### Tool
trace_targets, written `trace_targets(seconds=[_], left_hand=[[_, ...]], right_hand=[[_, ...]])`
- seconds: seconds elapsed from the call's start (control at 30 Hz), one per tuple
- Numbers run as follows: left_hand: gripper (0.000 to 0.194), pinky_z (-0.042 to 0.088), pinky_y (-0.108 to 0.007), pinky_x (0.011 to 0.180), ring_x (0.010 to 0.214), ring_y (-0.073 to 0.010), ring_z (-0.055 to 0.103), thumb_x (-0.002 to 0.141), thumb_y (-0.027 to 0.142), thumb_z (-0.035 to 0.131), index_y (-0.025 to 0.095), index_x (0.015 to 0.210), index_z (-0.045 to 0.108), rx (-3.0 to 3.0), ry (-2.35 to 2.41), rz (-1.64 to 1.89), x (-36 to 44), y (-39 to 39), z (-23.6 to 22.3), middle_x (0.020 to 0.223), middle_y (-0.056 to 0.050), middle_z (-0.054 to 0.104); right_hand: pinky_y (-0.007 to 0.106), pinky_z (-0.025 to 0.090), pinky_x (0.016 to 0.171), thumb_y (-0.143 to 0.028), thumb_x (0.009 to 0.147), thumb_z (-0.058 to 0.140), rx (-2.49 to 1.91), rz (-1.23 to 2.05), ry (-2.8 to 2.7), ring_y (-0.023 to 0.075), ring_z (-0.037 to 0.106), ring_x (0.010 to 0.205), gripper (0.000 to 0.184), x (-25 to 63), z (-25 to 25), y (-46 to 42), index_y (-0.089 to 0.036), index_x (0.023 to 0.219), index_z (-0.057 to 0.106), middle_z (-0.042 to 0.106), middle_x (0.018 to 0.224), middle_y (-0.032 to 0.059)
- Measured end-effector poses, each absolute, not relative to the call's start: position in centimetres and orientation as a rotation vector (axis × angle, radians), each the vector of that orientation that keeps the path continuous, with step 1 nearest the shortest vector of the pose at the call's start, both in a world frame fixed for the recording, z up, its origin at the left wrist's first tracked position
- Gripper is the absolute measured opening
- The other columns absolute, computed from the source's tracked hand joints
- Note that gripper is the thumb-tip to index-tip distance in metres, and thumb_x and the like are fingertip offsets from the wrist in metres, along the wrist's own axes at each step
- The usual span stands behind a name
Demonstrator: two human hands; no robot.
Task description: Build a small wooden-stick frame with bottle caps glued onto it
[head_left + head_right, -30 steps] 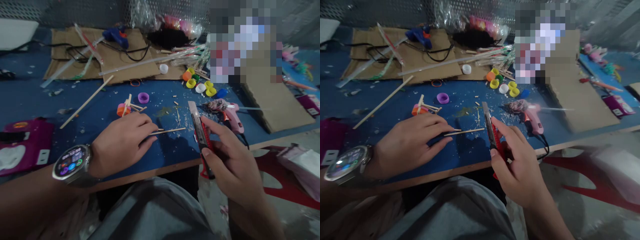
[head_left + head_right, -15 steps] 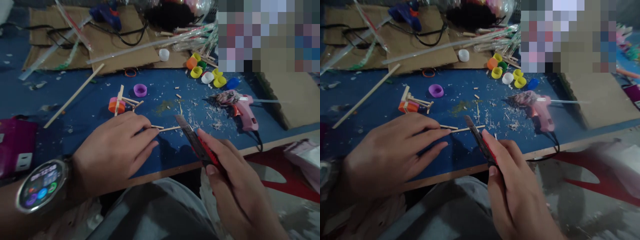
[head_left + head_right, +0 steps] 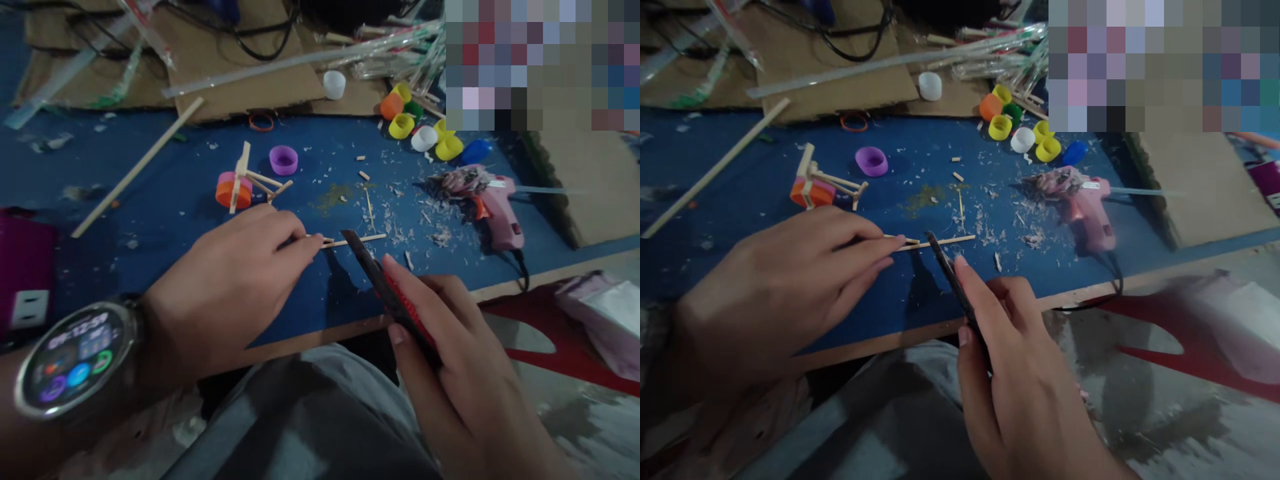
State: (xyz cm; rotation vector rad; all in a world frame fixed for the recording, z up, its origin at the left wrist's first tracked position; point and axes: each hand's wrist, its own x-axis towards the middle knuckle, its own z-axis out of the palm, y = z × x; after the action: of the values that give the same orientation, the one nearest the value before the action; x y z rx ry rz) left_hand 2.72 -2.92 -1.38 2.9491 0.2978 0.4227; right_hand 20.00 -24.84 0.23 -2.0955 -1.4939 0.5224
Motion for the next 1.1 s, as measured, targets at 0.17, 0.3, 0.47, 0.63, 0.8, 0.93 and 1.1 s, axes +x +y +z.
trace_targets(seconds=[0.17, 0.3, 0.47, 0.63, 0.8, 0.93, 1.1], left_hand=[[0.031, 0.058, -0.043, 0.087, 0.104, -0.0286, 0.074, 0.112, 0.024, 0.050, 0.021, 0.102, 0.079, 2.986, 0.462, 0.251, 3.5, -2.4, -1.5, 0.108, -0.007, 0.079], [0.034, 0.058, -0.044, 0.089, 0.103, -0.0295, 0.073, 0.114, 0.026, 0.046, 0.019, 0.107, 0.079, 3.022, 0.459, 0.220, 4.2, -2.6, -1.4, 0.110, -0.009, 0.078], [0.038, 0.056, -0.045, 0.087, 0.090, -0.0289, 0.068, 0.112, 0.020, 0.042, 0.016, 0.096, 0.075, 3.155, 0.347, 0.240, 4.5, -2.8, -1.4, 0.098, -0.012, 0.073], [0.036, 0.056, -0.048, 0.080, 0.085, -0.0317, 0.063, 0.110, 0.020, 0.041, 0.016, 0.092, 0.072, 3.179, 0.301, 0.241, 3.7, -4.7, -0.5, 0.092, -0.013, 0.068], [0.021, 0.057, -0.051, 0.078, 0.089, -0.0337, 0.063, 0.103, 0.010, 0.051, 0.015, 0.100, 0.071, 3.088, 0.448, 0.234, 3.0, -9.0, -0.3, 0.097, -0.013, 0.069], [0.026, 0.059, -0.049, 0.081, 0.092, -0.0310, 0.064, 0.099, 0.001, 0.052, 0.017, 0.104, 0.071, 2.964, 0.532, 0.354, 3.1, -11.3, -1.4, 0.103, -0.013, 0.073], [0.023, 0.059, -0.046, 0.081, 0.090, -0.0279, 0.063, 0.100, -0.001, 0.056, 0.016, 0.101, 0.071, 2.886, 0.567, 0.494, 3.3, -12.0, -2.0, 0.100, -0.010, 0.072]], right_hand=[[0.051, 0.068, 0.096, -0.020, 0.106, 0.056, -2.080, 0.457, -1.476, 0.0333, 0.071, 0.120, 0.068, 20.5, -0.1, -25.0, -0.033, 0.172, 0.045, 0.063, 0.137, 0.0147], [0.052, 0.066, 0.101, -0.018, 0.106, 0.054, -2.039, 0.536, -1.460, 0.0320, 0.070, 0.123, 0.068, 20.8, -0.1, -25.5, -0.034, 0.172, 0.044, 0.062, 0.138, 0.0142], [0.053, 0.063, 0.105, -0.015, 0.105, 0.055, -1.971, 0.561, -1.433, 0.0306, 0.069, 0.123, 0.066, 21.3, 0.2, -26.4, -0.037, 0.167, 0.047, 0.065, 0.138, 0.0122], [0.050, 0.061, 0.112, -0.017, 0.106, 0.056, -1.929, 0.598, -1.391, 0.0299, 0.070, 0.134, 0.061, 21.7, 0.2, -28.2, -0.034, 0.163, 0.048, 0.068, 0.152, 0.0103], [0.048, 0.061, 0.117, -0.019, 0.110, 0.051, -1.932, 0.688, -1.357, 0.0267, 0.072, 0.138, 0.059, 21.5, -0.7, -29.6, -0.034, 0.166, 0.042, 0.068, 0.159, 0.0086], [0.047, 0.053, 0.128, -0.017, 0.112, 0.047, -1.921, 0.729, -1.414, 0.0241, 0.056, 0.158, 0.067, 21.4, -1.1, -29.9, -0.036, 0.175, 0.032, 0.053, 0.176, 0.0052], [0.047, 0.061, 0.121, -0.017, 0.111, 0.047, -1.928, 0.798, -1.454, 0.0270, 0.052, 0.162, 0.074, 21.1, -1.2, -29.9, -0.038, 0.179, 0.026, 0.044, 0.181, 0.0040]])
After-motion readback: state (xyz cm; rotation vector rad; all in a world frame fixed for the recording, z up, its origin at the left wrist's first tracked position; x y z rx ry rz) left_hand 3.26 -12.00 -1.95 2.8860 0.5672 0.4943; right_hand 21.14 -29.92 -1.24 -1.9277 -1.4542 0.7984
